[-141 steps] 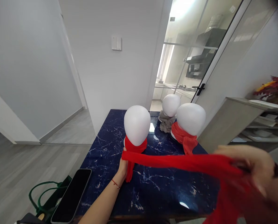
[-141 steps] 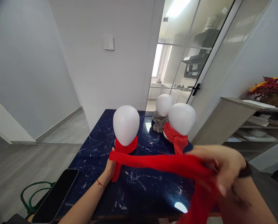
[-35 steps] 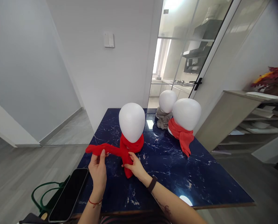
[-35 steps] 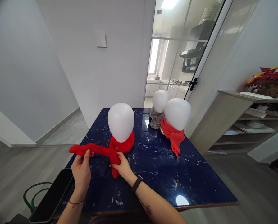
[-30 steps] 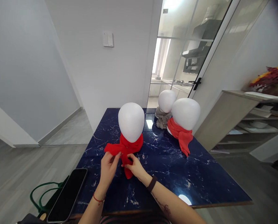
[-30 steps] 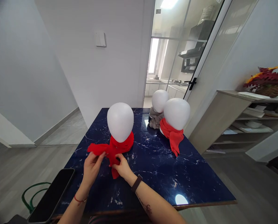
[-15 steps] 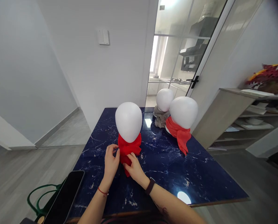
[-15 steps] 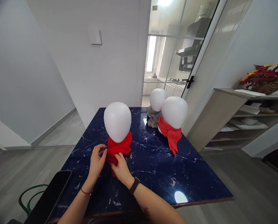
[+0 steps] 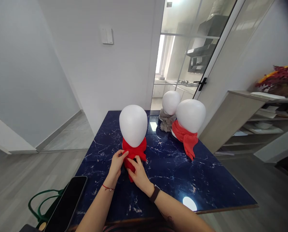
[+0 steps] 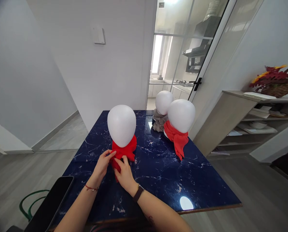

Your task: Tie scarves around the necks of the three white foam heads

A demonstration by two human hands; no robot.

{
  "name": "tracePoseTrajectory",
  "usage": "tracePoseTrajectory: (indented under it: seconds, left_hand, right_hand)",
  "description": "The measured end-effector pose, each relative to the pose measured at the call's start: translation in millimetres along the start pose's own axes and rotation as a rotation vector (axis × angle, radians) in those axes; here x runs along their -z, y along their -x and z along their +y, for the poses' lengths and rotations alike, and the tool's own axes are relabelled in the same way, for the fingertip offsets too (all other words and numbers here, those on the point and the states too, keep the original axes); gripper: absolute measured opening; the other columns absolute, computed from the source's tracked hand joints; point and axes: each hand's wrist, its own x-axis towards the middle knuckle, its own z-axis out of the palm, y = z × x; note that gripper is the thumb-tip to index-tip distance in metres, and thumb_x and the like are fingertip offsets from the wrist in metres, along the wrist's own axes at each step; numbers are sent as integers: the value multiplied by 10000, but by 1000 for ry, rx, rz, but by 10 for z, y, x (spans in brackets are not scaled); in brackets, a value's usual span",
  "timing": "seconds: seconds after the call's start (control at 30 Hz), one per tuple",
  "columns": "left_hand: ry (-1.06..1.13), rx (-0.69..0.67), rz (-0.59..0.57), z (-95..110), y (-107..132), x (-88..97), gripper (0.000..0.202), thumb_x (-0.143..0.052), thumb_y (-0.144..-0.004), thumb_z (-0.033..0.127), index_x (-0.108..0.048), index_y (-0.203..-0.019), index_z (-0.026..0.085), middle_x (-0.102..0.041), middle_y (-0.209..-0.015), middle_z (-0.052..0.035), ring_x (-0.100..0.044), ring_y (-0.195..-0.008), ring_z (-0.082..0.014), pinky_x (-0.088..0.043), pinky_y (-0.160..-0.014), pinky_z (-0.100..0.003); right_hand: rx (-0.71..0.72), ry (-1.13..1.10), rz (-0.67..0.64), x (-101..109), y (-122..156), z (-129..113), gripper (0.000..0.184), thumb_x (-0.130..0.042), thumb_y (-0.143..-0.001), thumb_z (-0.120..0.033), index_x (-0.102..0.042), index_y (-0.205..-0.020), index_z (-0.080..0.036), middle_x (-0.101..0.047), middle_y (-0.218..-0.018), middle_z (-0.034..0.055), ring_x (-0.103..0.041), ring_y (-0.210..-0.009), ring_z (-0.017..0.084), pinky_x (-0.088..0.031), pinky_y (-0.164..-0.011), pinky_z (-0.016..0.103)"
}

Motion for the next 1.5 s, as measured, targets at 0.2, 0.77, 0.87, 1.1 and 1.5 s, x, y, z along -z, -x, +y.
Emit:
tracePoseTrajectory:
  seconds: [0.2,0.77,0.87,1.1,1.5]
  left_hand:
    - [275,225,-95,20,-40,-101,270,-758,-580,324,-633,-702,119,-680,-717,-66,-608,-653,-149,-470,-662,-268]
    - [115,153,57,-41,-25,28,317,-618,-690,310,-554,-978,193,-666,-871,-28,-613,-692,-137,-452,-627,-240]
    - [24,106,-52,-23,28,130,443,-571,-712,253,-520,-1151,223,-655,-1065,-44,-622,-857,-152,-460,-761,-255]
    - [-138,-95,-234,21,99,218,717,-692,-604,149,-431,-1271,179,-651,-1092,-100,-635,-928,-209,-482,-819,-300]
    - [-512,-195,157,39,60,488,318,-660,-684,417,-639,-877,164,-685,-780,-59,-609,-657,-183,-440,-620,-271]
  right_hand:
    - [79,152,-35,6,11,23,485,-458,-795,-57,-533,-1236,-245,-450,-1198,90,-549,-1048,214,-474,-944,375]
    - [61,67,-19,20,-30,104,576,-489,-798,-93,-430,-1350,-246,-392,-1377,89,-444,-1250,212,-353,-1079,394]
    - [44,33,6,42,-47,88,576,-501,-800,-103,-433,-1351,-256,-397,-1379,81,-412,-1279,208,-321,-1097,399]
    - [7,-17,39,68,-76,83,561,-517,-804,-129,-447,-1345,-263,-387,-1405,68,-356,-1321,207,-279,-1118,409]
    - [-54,-212,193,97,-160,134,472,-622,-752,-224,-505,-1209,-232,-526,-1233,78,-545,-1111,210,-462,-954,380]
